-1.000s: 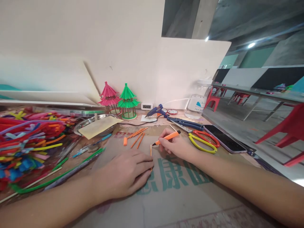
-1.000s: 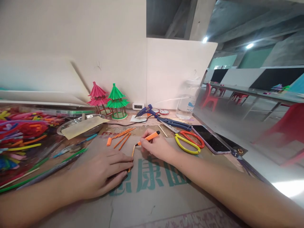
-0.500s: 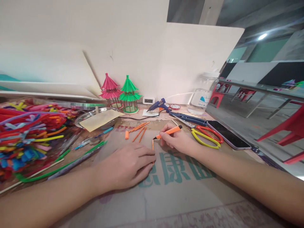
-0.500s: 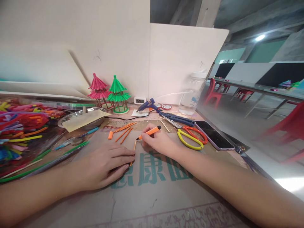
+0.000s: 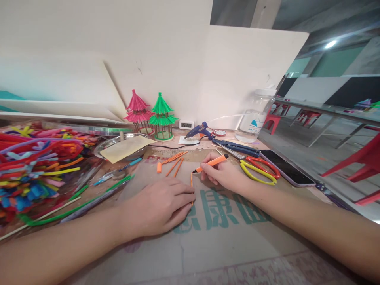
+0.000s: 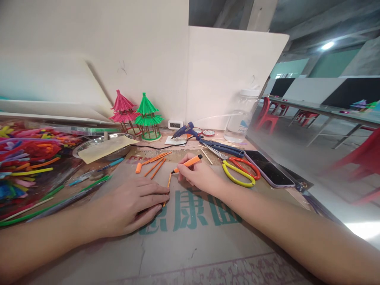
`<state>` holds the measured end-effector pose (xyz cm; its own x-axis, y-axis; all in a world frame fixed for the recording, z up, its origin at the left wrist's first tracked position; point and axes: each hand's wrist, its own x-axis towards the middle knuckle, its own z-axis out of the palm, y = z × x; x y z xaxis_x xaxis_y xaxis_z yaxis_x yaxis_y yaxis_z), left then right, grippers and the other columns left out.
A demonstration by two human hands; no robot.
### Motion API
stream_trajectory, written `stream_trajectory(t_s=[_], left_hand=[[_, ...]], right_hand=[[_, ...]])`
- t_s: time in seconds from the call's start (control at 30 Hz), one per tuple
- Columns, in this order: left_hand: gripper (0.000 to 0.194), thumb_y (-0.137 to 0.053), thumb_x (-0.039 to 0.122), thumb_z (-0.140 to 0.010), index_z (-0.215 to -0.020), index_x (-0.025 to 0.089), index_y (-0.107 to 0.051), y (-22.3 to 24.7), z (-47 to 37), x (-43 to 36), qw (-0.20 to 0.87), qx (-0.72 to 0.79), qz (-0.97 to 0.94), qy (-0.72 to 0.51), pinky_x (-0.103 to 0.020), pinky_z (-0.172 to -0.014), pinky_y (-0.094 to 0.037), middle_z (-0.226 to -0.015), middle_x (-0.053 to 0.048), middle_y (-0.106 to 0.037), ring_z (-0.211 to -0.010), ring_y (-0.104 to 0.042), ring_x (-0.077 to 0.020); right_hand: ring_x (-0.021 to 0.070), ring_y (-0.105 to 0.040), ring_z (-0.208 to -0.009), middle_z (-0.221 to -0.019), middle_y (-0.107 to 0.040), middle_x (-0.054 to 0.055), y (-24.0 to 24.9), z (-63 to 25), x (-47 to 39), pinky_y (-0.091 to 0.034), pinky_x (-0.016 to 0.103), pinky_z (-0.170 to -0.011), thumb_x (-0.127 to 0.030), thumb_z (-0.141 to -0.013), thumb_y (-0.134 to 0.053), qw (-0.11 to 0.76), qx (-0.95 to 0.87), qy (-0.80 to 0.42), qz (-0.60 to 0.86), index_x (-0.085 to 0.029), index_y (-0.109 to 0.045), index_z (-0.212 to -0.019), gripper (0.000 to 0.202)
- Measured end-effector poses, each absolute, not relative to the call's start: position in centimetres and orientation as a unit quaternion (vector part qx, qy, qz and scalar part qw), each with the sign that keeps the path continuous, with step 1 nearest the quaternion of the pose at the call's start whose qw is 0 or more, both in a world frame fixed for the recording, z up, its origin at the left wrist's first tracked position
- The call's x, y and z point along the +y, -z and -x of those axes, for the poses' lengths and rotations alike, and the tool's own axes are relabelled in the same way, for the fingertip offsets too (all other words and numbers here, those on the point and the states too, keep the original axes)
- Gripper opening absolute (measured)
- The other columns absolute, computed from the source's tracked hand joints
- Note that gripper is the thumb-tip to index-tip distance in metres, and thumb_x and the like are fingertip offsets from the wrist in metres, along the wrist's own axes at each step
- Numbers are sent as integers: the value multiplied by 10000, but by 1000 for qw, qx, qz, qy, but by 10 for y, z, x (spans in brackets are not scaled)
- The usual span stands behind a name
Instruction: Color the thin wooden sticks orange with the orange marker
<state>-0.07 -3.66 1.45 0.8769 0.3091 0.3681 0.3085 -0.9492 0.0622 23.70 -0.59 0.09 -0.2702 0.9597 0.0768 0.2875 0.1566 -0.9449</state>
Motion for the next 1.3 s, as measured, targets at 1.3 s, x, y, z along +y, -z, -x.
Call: stream_trajectory(t_s=[1.3], left_hand=[[268, -464, 233, -1004, -1038, 195, -728, -21, 0, -37, -19, 174, -970, -172, -329, -725, -467, -881, -66, -615, -808, -591, -206]], right_hand=[[82, -432, -423, -597, -668, -39, -6, -239, -14, -306, 209, -426, -313, -928, -567, 335, -684, -467, 449, -230, -475, -844, 150]])
